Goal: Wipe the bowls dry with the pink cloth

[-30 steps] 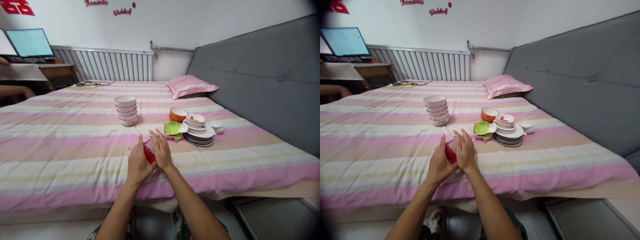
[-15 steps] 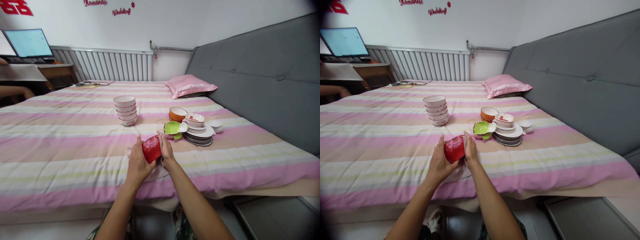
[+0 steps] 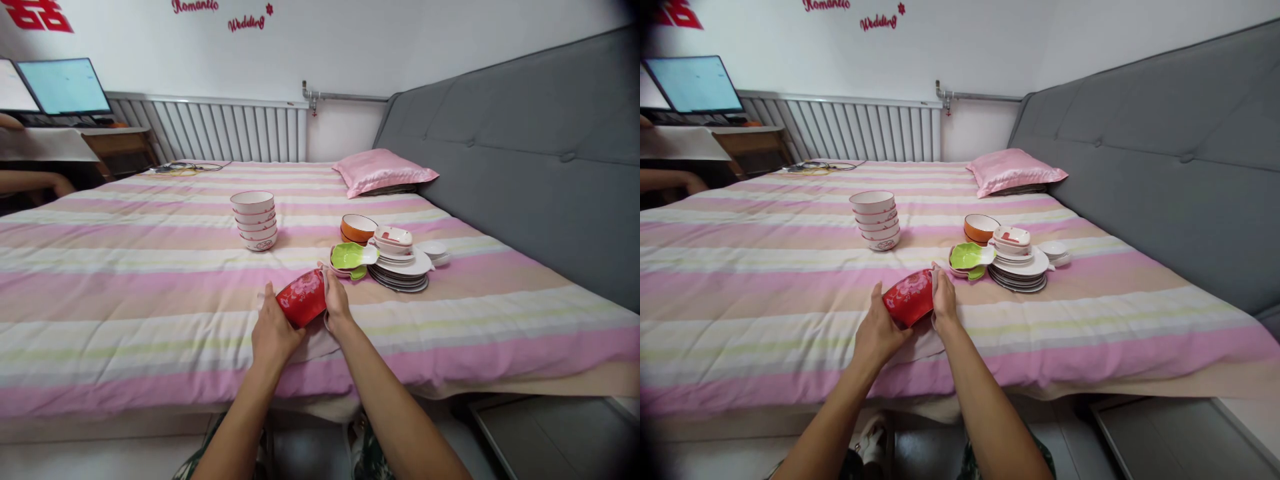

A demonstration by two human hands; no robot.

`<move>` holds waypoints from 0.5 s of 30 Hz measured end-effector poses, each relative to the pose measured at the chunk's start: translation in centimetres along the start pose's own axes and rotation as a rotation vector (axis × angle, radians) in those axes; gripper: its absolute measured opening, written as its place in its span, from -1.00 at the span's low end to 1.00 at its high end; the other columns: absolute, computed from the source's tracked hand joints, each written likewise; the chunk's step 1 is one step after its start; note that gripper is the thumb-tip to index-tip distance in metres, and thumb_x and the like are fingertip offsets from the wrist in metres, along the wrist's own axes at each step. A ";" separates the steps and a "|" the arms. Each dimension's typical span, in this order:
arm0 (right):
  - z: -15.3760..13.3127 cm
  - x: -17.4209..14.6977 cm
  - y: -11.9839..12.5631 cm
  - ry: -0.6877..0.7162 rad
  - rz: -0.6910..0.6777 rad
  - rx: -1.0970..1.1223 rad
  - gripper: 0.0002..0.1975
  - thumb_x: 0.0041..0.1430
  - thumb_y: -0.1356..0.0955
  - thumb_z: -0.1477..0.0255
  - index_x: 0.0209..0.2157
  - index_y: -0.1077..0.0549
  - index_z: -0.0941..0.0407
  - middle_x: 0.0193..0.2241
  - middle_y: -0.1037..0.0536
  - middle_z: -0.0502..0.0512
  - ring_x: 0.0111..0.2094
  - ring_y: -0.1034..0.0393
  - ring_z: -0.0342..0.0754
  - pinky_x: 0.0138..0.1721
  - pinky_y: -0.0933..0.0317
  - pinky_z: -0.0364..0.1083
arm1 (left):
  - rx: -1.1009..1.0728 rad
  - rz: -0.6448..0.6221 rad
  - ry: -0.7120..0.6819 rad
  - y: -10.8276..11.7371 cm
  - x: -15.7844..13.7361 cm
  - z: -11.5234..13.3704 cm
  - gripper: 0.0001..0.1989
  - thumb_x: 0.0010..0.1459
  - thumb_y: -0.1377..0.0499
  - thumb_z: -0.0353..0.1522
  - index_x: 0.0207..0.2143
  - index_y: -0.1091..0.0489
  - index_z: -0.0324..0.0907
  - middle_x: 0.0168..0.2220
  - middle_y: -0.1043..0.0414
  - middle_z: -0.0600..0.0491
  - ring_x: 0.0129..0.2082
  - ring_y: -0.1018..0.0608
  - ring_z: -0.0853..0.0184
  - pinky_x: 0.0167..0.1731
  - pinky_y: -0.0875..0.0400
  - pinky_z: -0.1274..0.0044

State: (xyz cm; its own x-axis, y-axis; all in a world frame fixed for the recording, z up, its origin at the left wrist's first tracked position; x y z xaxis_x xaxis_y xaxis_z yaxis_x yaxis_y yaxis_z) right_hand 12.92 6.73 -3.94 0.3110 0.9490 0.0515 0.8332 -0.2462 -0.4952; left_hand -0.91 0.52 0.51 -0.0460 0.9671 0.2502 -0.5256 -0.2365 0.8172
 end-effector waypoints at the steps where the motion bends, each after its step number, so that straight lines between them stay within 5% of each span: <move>1: -0.1 -0.1 0.0 0.004 0.000 -0.014 -0.51 0.21 -0.18 0.17 0.05 -0.41 0.14 0.02 -0.48 0.13 0.10 -0.31 -0.02 0.10 -0.21 0.03 | 0.012 -0.009 0.011 0.2 0.0 0.2 0.04 -0.18 -0.28 -0.34 0.28 0.24 -0.26 0.14 -0.23 -0.34 -0.01 -0.46 -0.07 -0.22 -0.41 0.25; 7: -1.6 -0.8 -0.3 0.114 -0.035 -0.115 -0.49 0.25 -0.15 0.16 0.09 -0.36 0.14 0.14 -0.36 0.13 0.18 -0.20 -0.04 0.22 -0.01 0.02 | 0.011 0.068 -0.128 1.4 0.0 1.3 -0.08 -0.23 -0.23 -0.44 0.22 0.04 -0.27 0.06 -0.33 -0.21 0.03 -0.44 -0.01 -0.11 -0.41 0.25; 15: -4.5 -3.1 -2.1 0.422 -0.161 -0.556 -0.52 0.34 -0.05 0.23 0.14 -0.30 0.08 0.17 -0.32 0.10 0.24 -0.08 -0.06 0.26 0.06 0.04 | -0.080 0.215 -0.397 2.2 -0.3 2.0 -0.23 -0.24 -0.21 -0.45 0.12 -0.12 -0.24 0.02 -0.35 -0.15 -0.01 -0.43 0.06 0.00 -0.34 0.26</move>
State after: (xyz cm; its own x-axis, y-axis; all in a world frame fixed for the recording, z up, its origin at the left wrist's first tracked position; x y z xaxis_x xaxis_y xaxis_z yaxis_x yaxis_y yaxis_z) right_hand 12.30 3.41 0.86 0.2208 0.8528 0.4733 0.9584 -0.2796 0.0567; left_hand -0.35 -0.48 3.31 0.1593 0.7824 0.6020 -0.6046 -0.4047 0.6860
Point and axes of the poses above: each hand's wrist, its own x-axis towards the middle knuckle, its own y-axis out of the back of the hand, z = x × y, the point moved 5 cm from there along x, towards the middle knuckle
